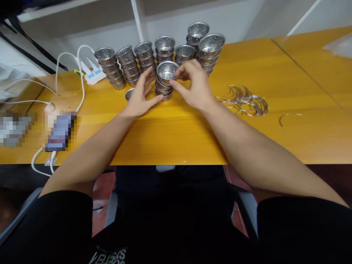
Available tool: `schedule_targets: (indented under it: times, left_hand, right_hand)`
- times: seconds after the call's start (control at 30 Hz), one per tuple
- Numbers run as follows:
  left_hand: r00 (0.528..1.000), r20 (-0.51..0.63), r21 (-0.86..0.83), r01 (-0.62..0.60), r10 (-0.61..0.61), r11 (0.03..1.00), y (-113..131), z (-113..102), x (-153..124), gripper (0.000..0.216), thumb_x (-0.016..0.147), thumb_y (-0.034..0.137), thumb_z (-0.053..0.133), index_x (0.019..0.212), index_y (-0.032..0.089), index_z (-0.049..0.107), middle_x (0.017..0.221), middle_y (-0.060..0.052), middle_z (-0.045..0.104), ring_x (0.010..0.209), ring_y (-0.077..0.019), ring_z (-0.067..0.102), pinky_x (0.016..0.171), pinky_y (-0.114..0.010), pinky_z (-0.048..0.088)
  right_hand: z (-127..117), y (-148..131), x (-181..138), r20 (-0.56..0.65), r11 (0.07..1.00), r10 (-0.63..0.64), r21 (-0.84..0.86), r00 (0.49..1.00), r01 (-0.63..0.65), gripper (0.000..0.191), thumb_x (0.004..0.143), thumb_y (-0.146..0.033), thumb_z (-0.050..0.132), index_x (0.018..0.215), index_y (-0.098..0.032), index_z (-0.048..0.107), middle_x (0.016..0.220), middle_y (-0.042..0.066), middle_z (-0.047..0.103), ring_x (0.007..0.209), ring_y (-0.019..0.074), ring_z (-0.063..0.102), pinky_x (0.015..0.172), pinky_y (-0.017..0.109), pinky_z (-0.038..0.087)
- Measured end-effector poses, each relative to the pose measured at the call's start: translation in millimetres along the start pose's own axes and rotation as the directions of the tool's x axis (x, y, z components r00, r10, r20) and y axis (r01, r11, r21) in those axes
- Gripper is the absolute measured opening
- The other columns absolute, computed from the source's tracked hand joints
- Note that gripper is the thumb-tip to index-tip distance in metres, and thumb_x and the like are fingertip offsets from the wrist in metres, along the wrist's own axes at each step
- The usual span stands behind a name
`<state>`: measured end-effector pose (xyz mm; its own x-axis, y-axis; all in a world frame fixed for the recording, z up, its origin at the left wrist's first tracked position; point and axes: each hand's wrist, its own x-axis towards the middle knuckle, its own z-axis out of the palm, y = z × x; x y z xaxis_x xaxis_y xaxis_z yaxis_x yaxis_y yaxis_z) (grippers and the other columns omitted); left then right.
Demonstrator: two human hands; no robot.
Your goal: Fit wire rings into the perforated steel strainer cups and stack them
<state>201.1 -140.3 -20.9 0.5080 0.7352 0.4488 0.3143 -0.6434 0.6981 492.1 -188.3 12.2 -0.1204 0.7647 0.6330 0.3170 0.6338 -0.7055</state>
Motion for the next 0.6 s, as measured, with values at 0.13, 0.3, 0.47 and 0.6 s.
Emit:
schedule_targets:
  times: [0.13,0.3,0.47,0.6]
  left_hand:
    - [0.999,0.024,0.022,-0.048,0.047,0.999,-9,10,6,0.119,0.107,0.085,0.082,0.194,0.026,0.026,0.206,-0.024,0.038,0.195,-0.0412,0.044,0.159,-0.067,0.046]
    - [1.0,-0.004,-0.012,0.011,-0.011,1.0,-14,13,6,0.087,0.115,0.067,0.079,0.183,0.026,0.044,0.19,-0.024,0.059,0.177,-0.0391,0.068,0.148,-0.07,0.06]
    - [1.0,0.017,-0.076,0.019,-0.018,0.997,-13,19,5,0.073,0.118,0.067,0.075,0.171,0.023,0.051,0.183,-0.023,0.064,0.176,-0.0378,0.068,0.152,-0.071,0.055]
    - [0.999,0.025,-0.071,0.042,-0.04,0.997,-11,22,5,0.069,0.119,0.067,0.073,0.17,0.025,0.053,0.182,-0.021,0.064,0.179,-0.0394,0.065,0.152,-0.073,0.054]
  right_hand:
    - [10,0,-2,0.012,0.999,0.008,-0.042,1.0,-0.007,0.063,0.099,-0.098,0.091,0.122,-0.041,0.079,0.124,0.011,0.08,0.131,0.0453,0.072,0.109,0.067,0.066]
    - [20,2,-2,0.003,1.0,-0.001,0.008,1.0,0.001,0.067,0.097,-0.097,0.092,0.131,-0.041,0.082,0.136,0.011,0.082,0.126,0.0442,0.078,0.106,0.067,0.072]
    - [17,-6,-1,0.048,0.999,-0.023,0.037,0.999,0.021,0.062,0.099,-0.091,0.095,0.139,-0.044,0.084,0.141,0.012,0.08,0.133,0.0459,0.077,0.104,0.066,0.074]
    - [15,-19,0,0.039,0.999,-0.021,-0.031,0.999,0.022,0.068,0.094,-0.094,0.098,0.136,-0.041,0.085,0.135,0.014,0.08,0.135,0.0474,0.076,0.105,0.065,0.075]
